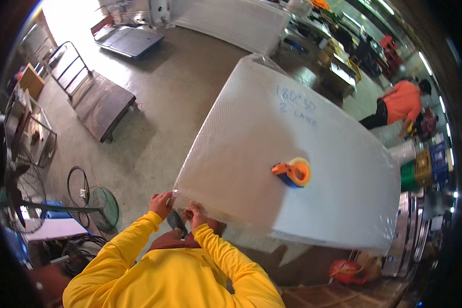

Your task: The person wraps a large rectangular item with bubble wrap and secures it with packing tape. They rotate the item to cover all sides, apply tape along the edges, and write dimensions on the wrapped surface with a marker.

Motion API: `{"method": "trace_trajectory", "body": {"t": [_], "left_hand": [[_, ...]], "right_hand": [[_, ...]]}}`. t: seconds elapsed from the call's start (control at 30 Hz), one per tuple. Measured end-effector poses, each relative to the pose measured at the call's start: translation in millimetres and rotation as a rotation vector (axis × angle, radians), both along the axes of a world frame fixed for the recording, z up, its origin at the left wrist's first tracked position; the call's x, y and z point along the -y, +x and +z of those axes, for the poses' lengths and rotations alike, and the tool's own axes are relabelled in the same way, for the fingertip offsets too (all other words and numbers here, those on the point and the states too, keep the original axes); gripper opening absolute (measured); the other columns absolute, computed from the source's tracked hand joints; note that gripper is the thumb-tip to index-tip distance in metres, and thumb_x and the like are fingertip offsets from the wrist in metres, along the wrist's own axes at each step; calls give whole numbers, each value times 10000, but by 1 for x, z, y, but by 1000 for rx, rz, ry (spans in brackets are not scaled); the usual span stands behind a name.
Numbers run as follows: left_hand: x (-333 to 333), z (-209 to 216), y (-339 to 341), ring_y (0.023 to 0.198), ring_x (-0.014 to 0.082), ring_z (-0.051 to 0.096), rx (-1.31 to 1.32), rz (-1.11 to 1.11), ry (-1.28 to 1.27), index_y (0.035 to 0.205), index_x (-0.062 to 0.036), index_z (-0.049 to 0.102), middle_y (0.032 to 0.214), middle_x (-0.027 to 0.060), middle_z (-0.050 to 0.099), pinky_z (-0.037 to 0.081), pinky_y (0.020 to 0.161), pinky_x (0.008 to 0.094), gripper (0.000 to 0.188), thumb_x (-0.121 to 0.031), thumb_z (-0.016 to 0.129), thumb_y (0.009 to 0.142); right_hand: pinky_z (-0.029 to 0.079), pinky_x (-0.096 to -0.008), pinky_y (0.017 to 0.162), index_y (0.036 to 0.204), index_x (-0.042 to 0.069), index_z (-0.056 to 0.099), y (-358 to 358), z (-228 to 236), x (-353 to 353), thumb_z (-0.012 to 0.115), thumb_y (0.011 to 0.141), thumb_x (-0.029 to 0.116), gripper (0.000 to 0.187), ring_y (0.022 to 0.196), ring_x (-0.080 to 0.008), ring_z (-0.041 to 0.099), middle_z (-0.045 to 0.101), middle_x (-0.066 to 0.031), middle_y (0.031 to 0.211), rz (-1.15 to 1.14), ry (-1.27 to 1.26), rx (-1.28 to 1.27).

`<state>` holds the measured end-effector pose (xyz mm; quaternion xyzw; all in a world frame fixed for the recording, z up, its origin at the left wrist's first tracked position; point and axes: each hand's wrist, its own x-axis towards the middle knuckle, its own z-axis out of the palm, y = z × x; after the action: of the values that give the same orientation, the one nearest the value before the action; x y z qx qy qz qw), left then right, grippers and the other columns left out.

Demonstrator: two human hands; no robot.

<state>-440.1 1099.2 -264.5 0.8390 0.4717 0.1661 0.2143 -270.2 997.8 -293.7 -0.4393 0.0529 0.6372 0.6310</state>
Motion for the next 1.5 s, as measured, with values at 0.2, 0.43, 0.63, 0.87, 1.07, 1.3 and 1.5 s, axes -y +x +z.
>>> {"method": "trace_trajectory", "body": {"t": [0.2,0.43,0.63,0.87,1.07,1.3,1.5], "left_hand": [[-17,8,3,895,271,658,-28,-257,13,924,-147,642,893,47,666,474,823,426,163,-166,704,774],[-31,-9,8,1017,272,678,181,-453,-125,1169,-116,696,1080,67,732,479,962,414,354,-170,694,819],[-39,-55,11,830,102,628,586,-32,-1095,1045,36,739,951,29,734,524,745,283,266,-156,733,861],[-13,-87,34,851,158,638,742,410,-1059,1048,-20,646,902,48,681,534,723,295,327,-123,795,775],[-36,-107,26,1371,291,453,511,-32,-1115,1349,-169,571,1410,107,563,439,1082,469,485,-197,697,882],[-32,-107,14,1174,305,581,604,-370,-1289,1305,-32,572,1317,147,593,503,965,427,346,-149,555,980],[-34,-36,17,606,234,625,604,454,-1667,966,-31,679,772,54,633,565,612,368,94,-118,647,946]], "right_hand": [[428,-245,554,798,120,625,-20,24,-12,725,940,313,259,621,-101,576,644,-8,746,-31,-116,800],[480,-255,620,819,67,654,-40,53,-15,709,962,200,203,663,-91,588,652,-10,749,-129,74,651],[438,-239,602,805,74,666,-51,24,-26,760,919,188,187,648,-74,540,628,20,727,-130,-59,649],[444,-229,606,800,77,657,-52,12,-12,787,900,267,252,657,-70,547,616,36,720,-27,-170,776],[475,-232,625,812,73,645,-54,12,-17,807,881,244,245,661,-77,573,635,16,736,-129,71,673],[537,-354,697,849,32,701,-45,-24,-12,849,804,365,367,712,-196,656,695,-59,778,83,-349,1367],[553,-411,791,948,43,742,-36,-22,-23,812,785,533,521,839,-335,714,747,-149,907,126,-365,1327]]}}
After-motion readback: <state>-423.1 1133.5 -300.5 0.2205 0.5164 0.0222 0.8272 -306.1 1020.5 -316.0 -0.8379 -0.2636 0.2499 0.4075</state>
